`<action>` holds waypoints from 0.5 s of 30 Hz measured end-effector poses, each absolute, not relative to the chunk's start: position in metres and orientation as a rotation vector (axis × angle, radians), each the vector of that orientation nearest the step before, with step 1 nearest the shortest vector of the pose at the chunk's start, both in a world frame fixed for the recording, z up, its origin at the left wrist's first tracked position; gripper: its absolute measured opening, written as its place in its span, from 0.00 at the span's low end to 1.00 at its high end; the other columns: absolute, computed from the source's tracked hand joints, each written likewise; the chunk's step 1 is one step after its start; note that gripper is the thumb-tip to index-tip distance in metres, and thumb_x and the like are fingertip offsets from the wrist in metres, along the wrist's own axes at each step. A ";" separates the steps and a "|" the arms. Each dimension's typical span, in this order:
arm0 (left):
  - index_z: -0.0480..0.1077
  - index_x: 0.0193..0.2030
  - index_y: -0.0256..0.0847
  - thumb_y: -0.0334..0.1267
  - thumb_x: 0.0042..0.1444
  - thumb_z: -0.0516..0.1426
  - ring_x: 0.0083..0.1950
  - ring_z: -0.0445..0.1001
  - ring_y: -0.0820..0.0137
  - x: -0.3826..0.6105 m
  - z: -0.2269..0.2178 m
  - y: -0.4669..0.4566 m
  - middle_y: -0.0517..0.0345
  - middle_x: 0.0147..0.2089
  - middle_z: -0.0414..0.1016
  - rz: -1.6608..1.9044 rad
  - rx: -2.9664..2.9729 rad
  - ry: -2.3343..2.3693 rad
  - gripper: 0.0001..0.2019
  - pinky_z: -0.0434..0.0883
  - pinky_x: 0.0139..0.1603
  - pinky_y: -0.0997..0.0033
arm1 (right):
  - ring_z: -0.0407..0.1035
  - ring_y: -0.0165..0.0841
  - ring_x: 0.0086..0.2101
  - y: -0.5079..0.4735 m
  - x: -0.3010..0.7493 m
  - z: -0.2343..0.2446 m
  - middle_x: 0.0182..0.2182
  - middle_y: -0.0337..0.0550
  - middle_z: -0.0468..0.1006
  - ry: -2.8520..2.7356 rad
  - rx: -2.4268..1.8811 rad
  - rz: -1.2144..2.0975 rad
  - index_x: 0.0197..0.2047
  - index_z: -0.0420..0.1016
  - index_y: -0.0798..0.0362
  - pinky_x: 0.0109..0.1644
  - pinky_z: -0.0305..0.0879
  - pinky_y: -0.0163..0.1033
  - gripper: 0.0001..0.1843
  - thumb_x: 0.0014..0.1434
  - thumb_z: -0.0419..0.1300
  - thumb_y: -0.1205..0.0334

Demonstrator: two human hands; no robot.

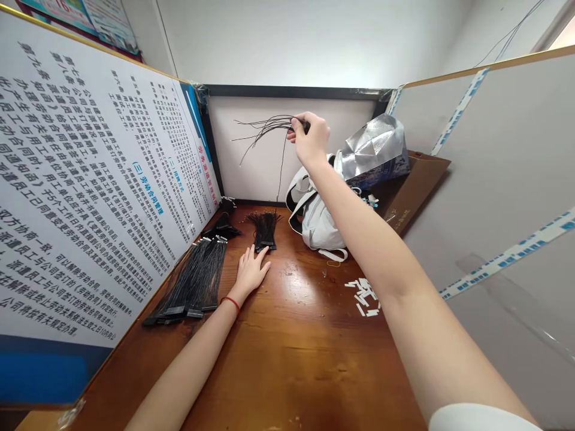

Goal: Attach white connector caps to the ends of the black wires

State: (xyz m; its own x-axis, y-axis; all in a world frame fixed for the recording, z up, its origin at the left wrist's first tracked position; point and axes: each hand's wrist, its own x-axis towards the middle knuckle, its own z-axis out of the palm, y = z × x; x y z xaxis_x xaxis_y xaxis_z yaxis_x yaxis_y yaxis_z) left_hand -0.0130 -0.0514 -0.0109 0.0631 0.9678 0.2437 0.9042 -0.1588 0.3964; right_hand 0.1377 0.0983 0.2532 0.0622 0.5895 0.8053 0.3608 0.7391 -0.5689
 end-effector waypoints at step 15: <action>0.73 0.40 0.40 0.40 0.61 0.47 0.45 0.74 0.67 0.032 0.066 0.039 0.54 0.41 0.77 1.368 1.863 1.540 0.14 0.65 0.50 0.70 | 0.73 0.29 0.29 0.047 0.152 0.260 0.26 0.38 0.73 -1.716 -0.797 0.200 0.35 0.70 0.54 0.36 0.72 0.35 0.10 0.60 0.56 0.55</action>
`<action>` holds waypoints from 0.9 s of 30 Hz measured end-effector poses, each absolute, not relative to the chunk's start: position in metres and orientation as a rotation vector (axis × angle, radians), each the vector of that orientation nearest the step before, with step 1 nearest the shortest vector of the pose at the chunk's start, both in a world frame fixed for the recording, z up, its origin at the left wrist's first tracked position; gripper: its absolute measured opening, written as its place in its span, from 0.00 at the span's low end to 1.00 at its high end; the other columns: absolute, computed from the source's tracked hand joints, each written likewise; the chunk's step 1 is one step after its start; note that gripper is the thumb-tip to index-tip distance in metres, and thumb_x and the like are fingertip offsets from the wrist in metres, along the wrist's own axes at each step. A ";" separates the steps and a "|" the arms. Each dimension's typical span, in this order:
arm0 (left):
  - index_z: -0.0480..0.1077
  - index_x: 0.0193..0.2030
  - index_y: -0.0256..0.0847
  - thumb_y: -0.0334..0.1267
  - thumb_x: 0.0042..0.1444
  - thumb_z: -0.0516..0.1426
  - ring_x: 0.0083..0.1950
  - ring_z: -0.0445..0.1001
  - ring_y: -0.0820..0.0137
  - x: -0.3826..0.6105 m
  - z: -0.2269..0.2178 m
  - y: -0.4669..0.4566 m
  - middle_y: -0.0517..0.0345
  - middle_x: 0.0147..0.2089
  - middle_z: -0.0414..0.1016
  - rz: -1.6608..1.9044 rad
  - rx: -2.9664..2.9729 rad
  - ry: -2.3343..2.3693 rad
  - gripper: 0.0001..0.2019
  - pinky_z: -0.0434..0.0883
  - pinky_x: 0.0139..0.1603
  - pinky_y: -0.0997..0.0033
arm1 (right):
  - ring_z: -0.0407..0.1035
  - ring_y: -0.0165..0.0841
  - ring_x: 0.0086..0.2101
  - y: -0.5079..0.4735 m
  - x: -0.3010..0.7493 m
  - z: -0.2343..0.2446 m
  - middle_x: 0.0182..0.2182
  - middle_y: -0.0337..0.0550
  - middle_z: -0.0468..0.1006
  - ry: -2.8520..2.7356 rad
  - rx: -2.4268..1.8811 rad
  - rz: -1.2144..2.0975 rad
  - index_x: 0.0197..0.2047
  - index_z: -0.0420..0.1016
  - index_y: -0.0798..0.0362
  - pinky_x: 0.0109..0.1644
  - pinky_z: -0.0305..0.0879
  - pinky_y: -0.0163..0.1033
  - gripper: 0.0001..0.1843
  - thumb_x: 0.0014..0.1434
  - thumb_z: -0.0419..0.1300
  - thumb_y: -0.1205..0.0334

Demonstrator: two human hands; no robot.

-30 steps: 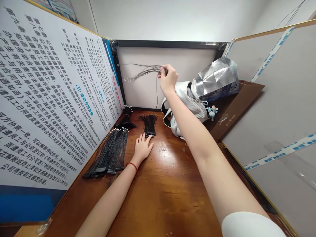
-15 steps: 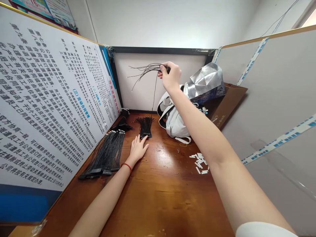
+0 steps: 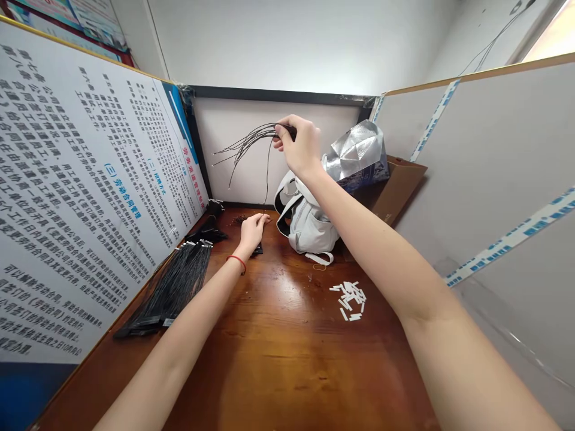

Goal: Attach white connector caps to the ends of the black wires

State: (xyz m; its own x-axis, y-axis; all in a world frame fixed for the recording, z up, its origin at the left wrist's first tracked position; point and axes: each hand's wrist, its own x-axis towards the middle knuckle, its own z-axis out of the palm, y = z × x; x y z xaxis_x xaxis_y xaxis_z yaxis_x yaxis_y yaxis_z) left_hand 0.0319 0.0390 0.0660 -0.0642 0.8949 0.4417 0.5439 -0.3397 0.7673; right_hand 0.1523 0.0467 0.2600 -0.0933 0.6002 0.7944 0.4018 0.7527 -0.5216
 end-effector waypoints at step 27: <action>0.68 0.45 0.32 0.49 0.43 0.62 0.43 0.74 0.63 0.013 0.064 -0.065 0.44 0.43 0.75 1.282 1.181 0.839 0.26 0.68 0.47 0.61 | 0.69 0.35 0.44 -0.089 0.149 0.052 0.44 0.48 0.73 -1.445 -0.955 1.274 0.44 0.64 0.51 0.34 0.66 0.33 0.21 0.57 0.49 0.43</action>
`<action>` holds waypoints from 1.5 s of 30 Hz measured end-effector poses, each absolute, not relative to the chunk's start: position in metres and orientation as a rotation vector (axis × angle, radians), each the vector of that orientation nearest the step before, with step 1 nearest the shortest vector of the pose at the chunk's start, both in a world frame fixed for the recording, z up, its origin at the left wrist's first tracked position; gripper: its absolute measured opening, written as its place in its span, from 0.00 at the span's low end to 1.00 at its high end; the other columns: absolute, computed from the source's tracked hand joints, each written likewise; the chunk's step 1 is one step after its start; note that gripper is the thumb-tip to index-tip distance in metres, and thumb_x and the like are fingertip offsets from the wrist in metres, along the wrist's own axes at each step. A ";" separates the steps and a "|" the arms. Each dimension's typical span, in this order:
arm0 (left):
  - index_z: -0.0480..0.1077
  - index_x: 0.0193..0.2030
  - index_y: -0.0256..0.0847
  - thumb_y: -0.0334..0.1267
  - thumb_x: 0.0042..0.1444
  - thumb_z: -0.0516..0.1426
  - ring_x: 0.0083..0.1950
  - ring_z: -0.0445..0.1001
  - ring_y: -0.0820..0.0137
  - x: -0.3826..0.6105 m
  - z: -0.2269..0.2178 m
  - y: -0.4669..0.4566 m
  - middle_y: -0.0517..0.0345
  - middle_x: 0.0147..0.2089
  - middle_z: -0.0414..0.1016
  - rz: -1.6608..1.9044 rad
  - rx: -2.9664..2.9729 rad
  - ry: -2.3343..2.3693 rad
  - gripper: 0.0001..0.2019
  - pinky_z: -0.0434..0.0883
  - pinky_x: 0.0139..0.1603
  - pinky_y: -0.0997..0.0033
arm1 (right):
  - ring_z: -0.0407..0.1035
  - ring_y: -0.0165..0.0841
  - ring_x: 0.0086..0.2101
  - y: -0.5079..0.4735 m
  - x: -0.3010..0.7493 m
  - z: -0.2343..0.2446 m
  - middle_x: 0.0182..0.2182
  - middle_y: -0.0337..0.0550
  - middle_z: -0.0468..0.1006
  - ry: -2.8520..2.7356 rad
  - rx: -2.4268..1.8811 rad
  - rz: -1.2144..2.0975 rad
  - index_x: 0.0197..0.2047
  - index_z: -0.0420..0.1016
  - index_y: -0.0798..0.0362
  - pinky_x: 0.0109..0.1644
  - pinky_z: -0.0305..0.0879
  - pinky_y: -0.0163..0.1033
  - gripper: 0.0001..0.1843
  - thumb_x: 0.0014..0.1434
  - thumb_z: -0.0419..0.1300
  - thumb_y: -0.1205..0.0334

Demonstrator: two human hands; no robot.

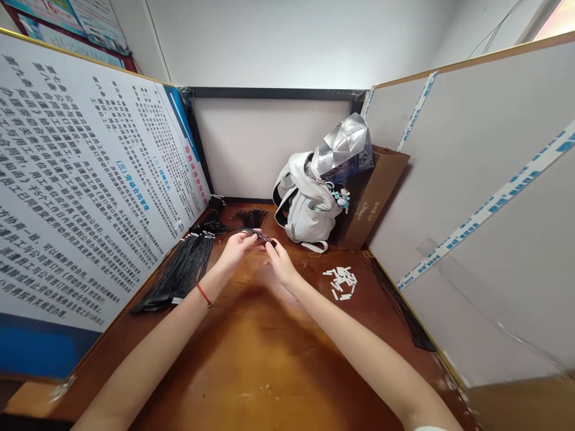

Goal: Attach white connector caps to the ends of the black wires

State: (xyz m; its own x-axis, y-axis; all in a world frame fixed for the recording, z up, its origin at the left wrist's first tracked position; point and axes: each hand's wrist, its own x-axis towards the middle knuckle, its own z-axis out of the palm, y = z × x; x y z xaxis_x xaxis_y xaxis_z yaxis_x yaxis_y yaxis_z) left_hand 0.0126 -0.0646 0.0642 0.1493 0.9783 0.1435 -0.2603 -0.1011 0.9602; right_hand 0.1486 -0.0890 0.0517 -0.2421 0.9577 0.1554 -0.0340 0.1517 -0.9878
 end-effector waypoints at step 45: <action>0.67 0.27 0.36 0.43 0.41 0.63 0.29 0.71 0.75 -0.012 0.006 -0.094 0.57 0.28 0.72 0.911 1.091 0.959 0.14 0.65 0.31 0.77 | 0.60 0.23 0.15 -0.142 0.163 0.011 0.15 0.27 0.65 -1.588 -1.438 1.292 0.34 0.63 0.53 0.22 0.56 0.29 0.10 0.48 0.59 0.70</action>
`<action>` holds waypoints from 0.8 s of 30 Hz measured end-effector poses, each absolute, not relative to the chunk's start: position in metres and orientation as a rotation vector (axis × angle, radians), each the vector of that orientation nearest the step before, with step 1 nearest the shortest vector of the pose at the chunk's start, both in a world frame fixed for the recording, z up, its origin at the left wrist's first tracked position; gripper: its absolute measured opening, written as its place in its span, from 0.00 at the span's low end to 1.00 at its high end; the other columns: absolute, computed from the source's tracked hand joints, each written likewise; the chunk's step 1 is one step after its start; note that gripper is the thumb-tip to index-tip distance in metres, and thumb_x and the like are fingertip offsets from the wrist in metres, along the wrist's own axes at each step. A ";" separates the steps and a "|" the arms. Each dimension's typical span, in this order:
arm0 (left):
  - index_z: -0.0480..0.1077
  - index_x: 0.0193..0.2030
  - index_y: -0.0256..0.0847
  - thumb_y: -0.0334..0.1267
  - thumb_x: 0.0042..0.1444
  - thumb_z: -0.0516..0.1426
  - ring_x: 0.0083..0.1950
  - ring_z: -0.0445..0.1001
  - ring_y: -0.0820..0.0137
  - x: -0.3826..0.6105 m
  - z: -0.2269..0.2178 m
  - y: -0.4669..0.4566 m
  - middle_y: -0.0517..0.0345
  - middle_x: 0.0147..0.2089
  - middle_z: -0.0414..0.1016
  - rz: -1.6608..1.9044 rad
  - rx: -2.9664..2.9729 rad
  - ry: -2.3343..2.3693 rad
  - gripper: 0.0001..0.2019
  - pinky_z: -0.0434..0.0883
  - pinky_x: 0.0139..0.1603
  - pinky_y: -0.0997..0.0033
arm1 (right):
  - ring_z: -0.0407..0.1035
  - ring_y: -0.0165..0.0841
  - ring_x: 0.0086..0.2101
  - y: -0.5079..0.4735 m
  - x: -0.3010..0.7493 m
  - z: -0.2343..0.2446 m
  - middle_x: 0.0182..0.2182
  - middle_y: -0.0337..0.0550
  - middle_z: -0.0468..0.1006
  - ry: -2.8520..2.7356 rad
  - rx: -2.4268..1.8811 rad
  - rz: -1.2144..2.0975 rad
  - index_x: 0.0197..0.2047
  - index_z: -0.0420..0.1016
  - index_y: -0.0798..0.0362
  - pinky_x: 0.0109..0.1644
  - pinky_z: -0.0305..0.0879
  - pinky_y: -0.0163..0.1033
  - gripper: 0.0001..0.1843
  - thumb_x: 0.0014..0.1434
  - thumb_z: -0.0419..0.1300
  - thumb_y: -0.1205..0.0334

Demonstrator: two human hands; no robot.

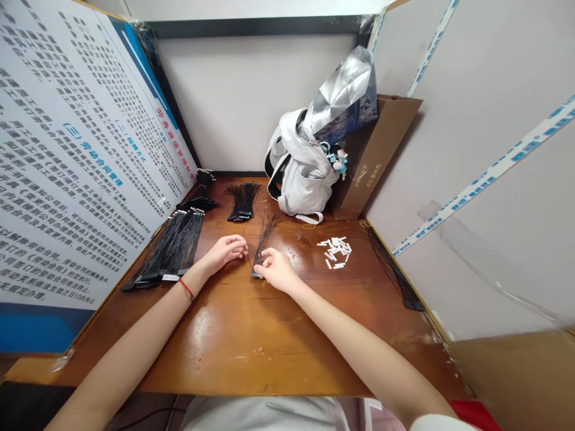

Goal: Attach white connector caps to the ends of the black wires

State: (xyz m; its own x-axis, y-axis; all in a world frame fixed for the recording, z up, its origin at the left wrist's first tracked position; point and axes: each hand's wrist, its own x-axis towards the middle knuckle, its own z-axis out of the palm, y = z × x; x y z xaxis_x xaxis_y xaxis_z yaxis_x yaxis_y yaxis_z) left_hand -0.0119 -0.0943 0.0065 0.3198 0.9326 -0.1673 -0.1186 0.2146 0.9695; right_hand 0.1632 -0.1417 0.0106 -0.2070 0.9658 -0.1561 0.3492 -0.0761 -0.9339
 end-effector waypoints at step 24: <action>0.72 0.33 0.33 0.47 0.36 0.64 0.30 0.71 0.73 0.010 -0.015 -0.005 0.53 0.29 0.74 1.446 1.154 1.095 0.20 0.66 0.31 0.74 | 0.65 0.40 0.37 -0.121 0.279 0.022 0.34 0.51 0.71 -1.987 -1.951 0.000 0.35 0.76 0.56 0.41 0.61 0.42 0.09 0.57 0.53 0.69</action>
